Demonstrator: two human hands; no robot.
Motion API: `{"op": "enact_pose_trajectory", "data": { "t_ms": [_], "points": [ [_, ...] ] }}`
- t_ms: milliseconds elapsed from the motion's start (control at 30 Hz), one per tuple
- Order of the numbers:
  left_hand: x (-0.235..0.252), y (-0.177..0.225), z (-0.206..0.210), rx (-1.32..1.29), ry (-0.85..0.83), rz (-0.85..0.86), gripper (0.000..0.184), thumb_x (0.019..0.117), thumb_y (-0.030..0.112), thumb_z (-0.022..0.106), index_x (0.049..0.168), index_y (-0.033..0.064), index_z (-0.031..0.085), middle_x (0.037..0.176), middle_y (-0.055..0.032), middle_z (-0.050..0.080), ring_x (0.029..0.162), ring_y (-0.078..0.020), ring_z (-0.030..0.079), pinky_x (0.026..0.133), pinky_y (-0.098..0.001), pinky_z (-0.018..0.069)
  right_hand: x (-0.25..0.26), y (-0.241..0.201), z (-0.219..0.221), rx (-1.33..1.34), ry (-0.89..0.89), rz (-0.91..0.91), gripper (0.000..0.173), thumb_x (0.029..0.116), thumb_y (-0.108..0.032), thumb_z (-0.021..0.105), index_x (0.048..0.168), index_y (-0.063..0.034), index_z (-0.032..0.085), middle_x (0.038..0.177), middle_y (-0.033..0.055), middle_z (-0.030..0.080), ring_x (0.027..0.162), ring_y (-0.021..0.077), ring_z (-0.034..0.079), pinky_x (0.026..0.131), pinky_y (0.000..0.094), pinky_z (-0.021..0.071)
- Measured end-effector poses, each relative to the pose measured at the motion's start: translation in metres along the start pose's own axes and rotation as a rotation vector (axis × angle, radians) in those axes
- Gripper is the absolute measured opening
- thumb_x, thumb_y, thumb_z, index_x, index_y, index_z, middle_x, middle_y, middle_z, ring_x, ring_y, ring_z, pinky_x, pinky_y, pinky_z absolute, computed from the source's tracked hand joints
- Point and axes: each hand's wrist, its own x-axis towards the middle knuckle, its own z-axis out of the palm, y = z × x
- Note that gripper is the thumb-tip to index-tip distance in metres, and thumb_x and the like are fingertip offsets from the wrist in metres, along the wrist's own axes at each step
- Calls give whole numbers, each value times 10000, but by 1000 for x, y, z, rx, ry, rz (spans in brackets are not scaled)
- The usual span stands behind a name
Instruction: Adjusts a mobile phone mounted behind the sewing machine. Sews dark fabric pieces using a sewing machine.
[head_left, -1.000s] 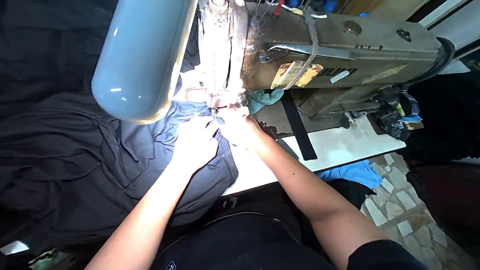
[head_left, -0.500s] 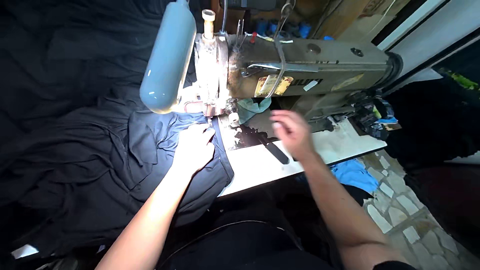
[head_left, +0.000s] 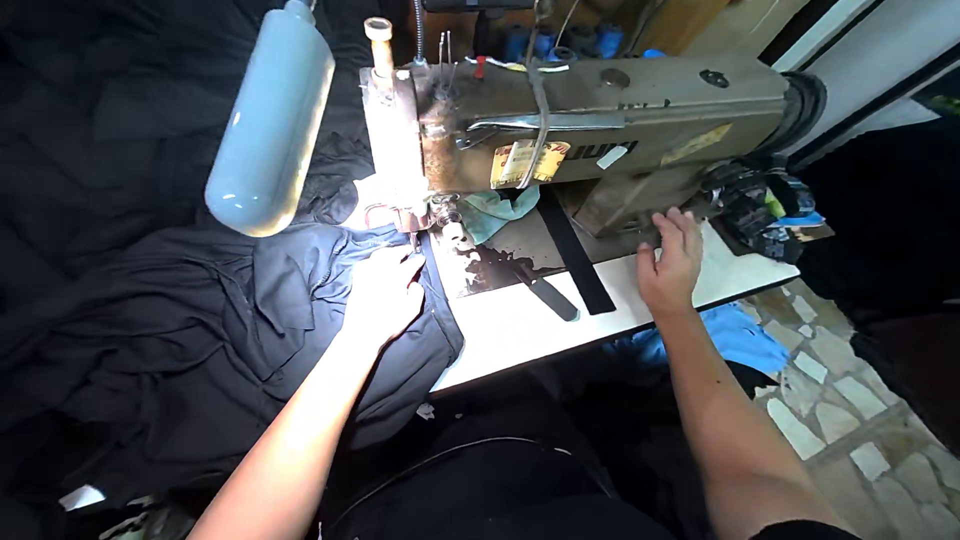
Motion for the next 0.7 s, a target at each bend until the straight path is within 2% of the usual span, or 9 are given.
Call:
{"op": "enact_pose_trajectory", "data": {
  "t_ms": [67,133,233,333,400,500,567,633,700],
  "points": [
    [0,0,0,-3,-4,-1,408,904,88,504,1244,2,712,1332,-238,633,1251,-443,583,997,-643,438,1,-4,-4,-28,-158,58,348,1000,-69,507,1292,52,652,1370,320,584,1277,522,552,1037,666,436],
    [0,0,0,2,-7,3,401,907,92,505,1235,5,717,1331,-238,634,1252,-440,586,1000,-641,441,4,-4,-9,-25,-224,82,336,1007,-74,512,1285,44,660,1367,318,583,1259,530,554,999,703,420],
    [0,0,-1,5,-22,3,413,912,98,498,1254,8,711,1360,-248,617,1275,-447,571,1017,-646,424,11,-14,-24,30,-100,83,446,988,-132,513,1392,49,568,1527,306,454,1454,516,368,1157,679,293],
    [-4,5,-2,38,-26,36,427,894,95,526,1272,-21,689,1356,-282,607,1275,-467,573,1028,-648,430,12,-56,-36,157,54,-29,460,974,-151,481,1339,122,549,1468,316,502,1436,447,424,1169,562,363],
    [-18,24,-6,59,-56,35,458,910,209,515,1258,-35,687,1320,-284,619,1266,-465,575,1041,-653,422,10,-100,-38,266,1,-153,432,979,-151,483,1289,136,573,1410,296,555,1362,383,515,1125,507,431],
    [-56,63,0,54,20,75,533,934,416,524,1083,-44,747,1167,-259,704,1139,-437,669,973,-620,494,2,-162,-17,418,-241,-356,313,938,-105,572,1170,71,688,1289,230,658,1261,365,597,1068,516,474],
    [-68,74,5,25,79,97,340,925,255,636,971,-64,742,1064,-252,722,1049,-431,703,908,-599,542,0,-189,14,448,-420,-464,285,921,-73,592,1155,17,728,1273,192,682,1274,364,595,1085,510,461],
    [-71,78,5,-16,86,91,169,893,75,659,905,-80,727,1017,-243,725,1009,-432,703,842,-585,549,2,-204,41,428,-630,-493,334,1000,-102,542,1285,-10,691,1393,210,621,1367,391,524,1133,545,401],
    [-74,78,7,-36,113,104,131,874,35,647,860,-78,711,988,-233,727,957,-425,704,779,-555,552,0,-211,58,426,-710,-521,372,1005,-70,520,1346,-25,661,1473,206,560,1416,394,473,1169,560,354]
  ]
}}
